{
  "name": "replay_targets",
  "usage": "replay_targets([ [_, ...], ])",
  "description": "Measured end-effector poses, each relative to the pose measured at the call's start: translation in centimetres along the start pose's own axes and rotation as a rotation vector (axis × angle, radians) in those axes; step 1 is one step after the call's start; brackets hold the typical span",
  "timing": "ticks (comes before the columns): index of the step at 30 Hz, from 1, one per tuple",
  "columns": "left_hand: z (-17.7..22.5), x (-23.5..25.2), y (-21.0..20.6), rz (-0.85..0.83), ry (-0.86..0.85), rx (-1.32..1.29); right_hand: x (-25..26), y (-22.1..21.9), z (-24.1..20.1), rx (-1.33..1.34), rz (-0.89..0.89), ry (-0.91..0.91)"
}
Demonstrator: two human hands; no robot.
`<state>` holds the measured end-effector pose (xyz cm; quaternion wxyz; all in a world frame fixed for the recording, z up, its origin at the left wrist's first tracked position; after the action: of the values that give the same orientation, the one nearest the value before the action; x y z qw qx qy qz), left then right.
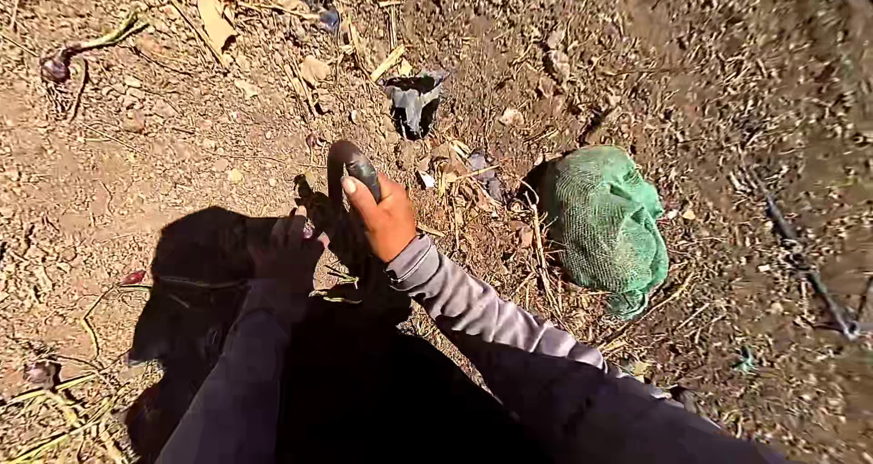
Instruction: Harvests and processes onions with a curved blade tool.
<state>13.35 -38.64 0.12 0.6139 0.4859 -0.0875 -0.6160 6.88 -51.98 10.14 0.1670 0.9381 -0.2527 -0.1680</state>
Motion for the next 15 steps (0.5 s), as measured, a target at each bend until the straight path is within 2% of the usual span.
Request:
replay_targets([
  [1,-0.1,0.2,-0.6,0.011,-0.021,-0.033,-0.1,-0.2,-0.1,0.007,0.002,0.004],
  [3,-0.7,0.3,-0.2,-0.079,-0.002,-0.078,-0.1,-0.2,0.1,0.03,0.006,0.04],
  [5,-2.8,-0.5,1.7,-0.185,-0.081,-0.065,-0.3,-0.1,0.3,0.046,0.005,0.043],
  [6,-4.5,-0.8,3.0,-0.169,-0.111,-0.072,-0.3,0.0,0.4,0.047,0.0,0.033],
  [7,-6.8,-1.2,4.8,-0.106,-0.093,-0.092,-0.3,0.2,0.6,0.041,-0.006,0.032],
  [10,-14.5,-5.1,12.5,0.359,0.063,-0.05,0.0,0.2,1.2,0.016,-0.025,0.039],
  [12,-18.2,-10.1,18.6,0.456,0.284,-0.002,0.0,0.0,1.3,0.026,-0.03,0.037],
  [13,-19.3,-12.9,20.2,0.488,0.368,0.007,0.0,-0.1,1.3,0.035,-0.027,0.031],
  [14,-19.9,-15.5,20.3,0.494,0.4,0.012,0.1,-0.3,1.2,0.041,-0.025,0.02],
  [15,-20.2,-17.8,18.8,0.474,0.348,0.016,0.2,-0.4,1.0,0.046,-0.025,0.015],
])
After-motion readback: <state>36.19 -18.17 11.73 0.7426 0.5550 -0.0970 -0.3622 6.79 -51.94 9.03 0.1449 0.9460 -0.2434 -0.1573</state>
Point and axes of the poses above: each hand's wrist, its own x-axis towards the middle knuckle, its own y-axis out of the back of the hand, z = x × y, the point moved 2 cm from there along x, towards the middle knuckle, and after that the axes turned 15 degrees about -z, right-handed, at the moved point
